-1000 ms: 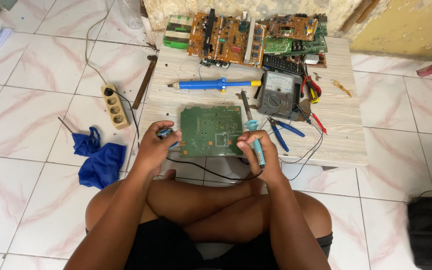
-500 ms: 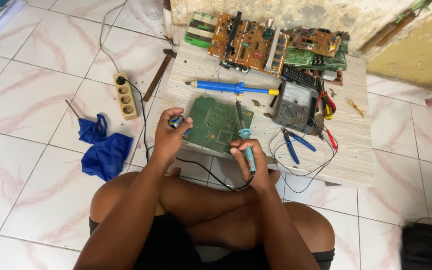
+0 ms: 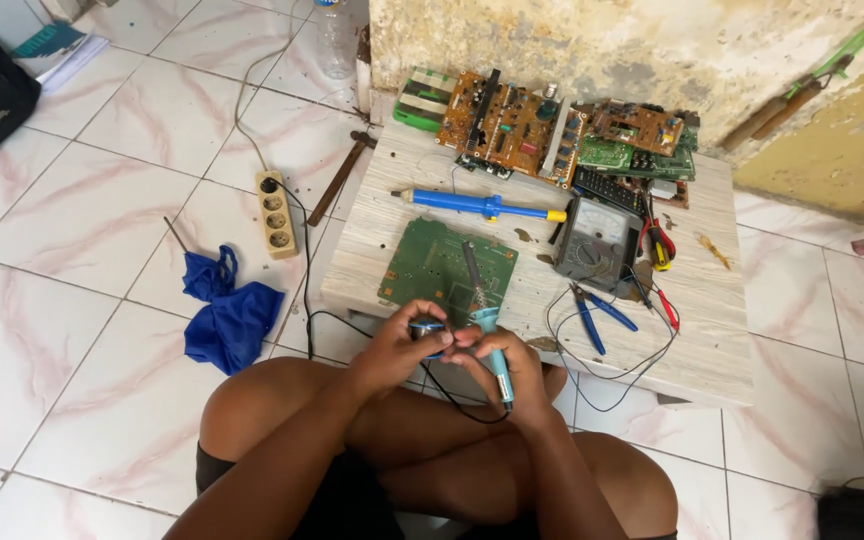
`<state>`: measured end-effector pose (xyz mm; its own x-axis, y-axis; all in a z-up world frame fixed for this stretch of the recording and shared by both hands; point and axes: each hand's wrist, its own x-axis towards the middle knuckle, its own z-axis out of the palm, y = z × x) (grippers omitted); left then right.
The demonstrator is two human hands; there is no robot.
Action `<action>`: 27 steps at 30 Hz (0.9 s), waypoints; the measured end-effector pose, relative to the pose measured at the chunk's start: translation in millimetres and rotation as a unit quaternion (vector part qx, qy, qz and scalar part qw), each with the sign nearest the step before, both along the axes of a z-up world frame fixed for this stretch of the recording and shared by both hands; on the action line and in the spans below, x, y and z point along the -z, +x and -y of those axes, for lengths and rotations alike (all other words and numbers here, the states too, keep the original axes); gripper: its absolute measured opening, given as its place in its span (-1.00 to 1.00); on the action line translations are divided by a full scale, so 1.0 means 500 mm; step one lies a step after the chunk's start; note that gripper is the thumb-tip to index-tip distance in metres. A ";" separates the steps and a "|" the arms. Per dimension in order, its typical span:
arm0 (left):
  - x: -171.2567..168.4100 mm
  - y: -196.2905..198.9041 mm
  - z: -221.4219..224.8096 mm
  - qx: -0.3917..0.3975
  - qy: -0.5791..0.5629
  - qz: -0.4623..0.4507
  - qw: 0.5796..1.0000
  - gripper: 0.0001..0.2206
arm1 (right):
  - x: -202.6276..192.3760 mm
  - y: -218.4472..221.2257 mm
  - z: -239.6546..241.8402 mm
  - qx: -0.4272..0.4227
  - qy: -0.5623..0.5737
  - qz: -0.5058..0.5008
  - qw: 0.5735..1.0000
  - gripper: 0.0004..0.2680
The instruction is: Diagnosing a circuit board with a multimeter and cleaning solder joints using a soldering iron and desoldering pump.
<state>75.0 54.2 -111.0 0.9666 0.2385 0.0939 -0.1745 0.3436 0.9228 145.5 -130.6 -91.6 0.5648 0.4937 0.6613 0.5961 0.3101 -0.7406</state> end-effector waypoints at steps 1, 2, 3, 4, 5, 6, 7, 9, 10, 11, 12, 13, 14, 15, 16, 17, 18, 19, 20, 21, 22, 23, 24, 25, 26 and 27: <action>-0.011 -0.002 0.001 -0.005 -0.008 0.000 1.000 -0.67 | 0.000 0.000 -0.001 -0.007 0.001 0.000 1.000 -0.78; -0.018 -0.003 0.000 -0.001 -0.005 0.000 1.000 -0.67 | -0.007 0.003 -0.002 -0.003 0.004 0.001 1.000 -0.78; -0.021 -0.008 0.001 -0.001 0.001 -0.004 1.000 -0.66 | -0.011 0.001 0.000 -0.002 -0.005 0.010 1.000 -0.78; -0.023 -0.012 0.002 -0.001 0.007 -0.008 1.000 -0.65 | -0.013 -0.001 0.002 -0.001 -0.014 0.019 1.000 -0.79; -0.026 -0.017 0.001 0.007 0.004 -0.017 1.000 -0.65 | -0.013 -0.006 0.005 0.006 -0.017 0.010 1.000 -0.79; -0.027 -0.021 0.000 0.006 0.008 -0.018 1.000 -0.65 | -0.013 -0.010 0.007 -0.009 -0.014 0.004 1.000 -0.80; -0.032 -0.019 -0.004 0.004 0.013 -0.015 1.000 -0.65 | -0.016 -0.006 0.005 -0.025 -0.009 0.002 1.000 -0.81; -0.038 -0.027 -0.004 0.006 0.019 -0.016 1.000 -0.66 | -0.013 -0.008 0.008 -0.013 -0.019 0.007 1.000 -0.81; -0.044 -0.030 -0.006 0.002 0.026 -0.010 1.000 -0.66 | -0.014 -0.007 0.008 -0.006 -0.027 0.018 0.999 -0.81; -0.045 -0.031 -0.005 0.006 0.026 -0.011 1.000 -0.66 | -0.007 -0.007 0.009 -0.002 -0.026 0.018 0.999 -0.81; -0.047 -0.033 -0.004 0.005 0.037 -0.010 0.999 -0.64 | 0.000 -0.008 0.009 -0.002 -0.018 0.007 1.000 -0.82; -0.050 -0.035 -0.005 0.004 0.047 -0.008 0.999 -0.61 | 0.007 -0.008 0.009 -0.004 -0.010 -0.003 1.000 -0.83; -0.049 -0.033 -0.007 0.006 0.048 -0.007 0.999 -0.61 | -0.001 -0.003 0.013 -0.002 -0.010 -0.003 1.000 -0.83; -0.048 -0.031 -0.009 0.008 0.056 -0.008 0.998 -0.57 | -0.009 0.001 0.017 -0.022 0.003 -0.010 1.000 -0.84; -0.047 -0.030 -0.012 0.011 0.064 -0.009 0.998 -0.53 | -0.017 0.005 0.021 -0.042 0.016 -0.017 0.999 -0.85; -0.056 -0.033 -0.011 0.010 0.064 -0.009 0.998 -0.53 | -0.017 0.009 0.023 -0.042 0.016 -0.017 0.999 -0.85; -0.066 -0.035 -0.011 0.010 0.081 -0.022 0.996 -0.54 | -0.018 0.014 0.025 -0.037 0.011 -0.001 0.999 -0.86; -0.076 -0.037 -0.010 0.009 0.097 -0.034 0.995 -0.55 | -0.019 0.019 0.027 -0.031 0.007 0.016 0.999 -0.87; -0.081 -0.039 -0.009 0.008 0.097 -0.033 0.995 -0.55 | -0.032 0.014 0.031 -0.032 0.007 0.017 0.999 -0.87; -0.087 -0.040 -0.009 0.010 0.110 -0.041 0.993 -0.58 | -0.047 0.011 0.035 0.000 -0.006 0.032 0.999 -0.90; -0.094 -0.040 -0.008 0.012 0.124 -0.048 0.991 -0.60 | -0.061 0.007 0.038 0.033 -0.020 0.048 0.998 -0.92; -0.089 -0.038 -0.012 0.011 0.124 -0.046 0.991 -0.60 | -0.062 0.018 0.047 0.032 -0.020 0.050 0.998 -0.92; -0.084 -0.035 -0.015 -0.001 0.123 -0.045 0.991 -0.62 | -0.062 0.030 0.055 0.017 -0.035 0.073 0.997 -0.91; -0.079 -0.030 -0.019 -0.013 0.121 -0.043 0.992 -0.63 | -0.064 0.043 0.064 0.003 -0.051 0.097 0.994 -0.89; -0.090 -0.027 -0.029 -0.012 0.121 -0.040 0.992 -0.63 | -0.058 0.050 0.073 0.004 -0.051 0.100 0.994 -0.89; -0.100 -0.022 -0.040 -0.053 0.114 -0.032 0.992 -0.64 | -0.054 0.060 0.082 -0.029 0.016 0.025 0.999 -0.92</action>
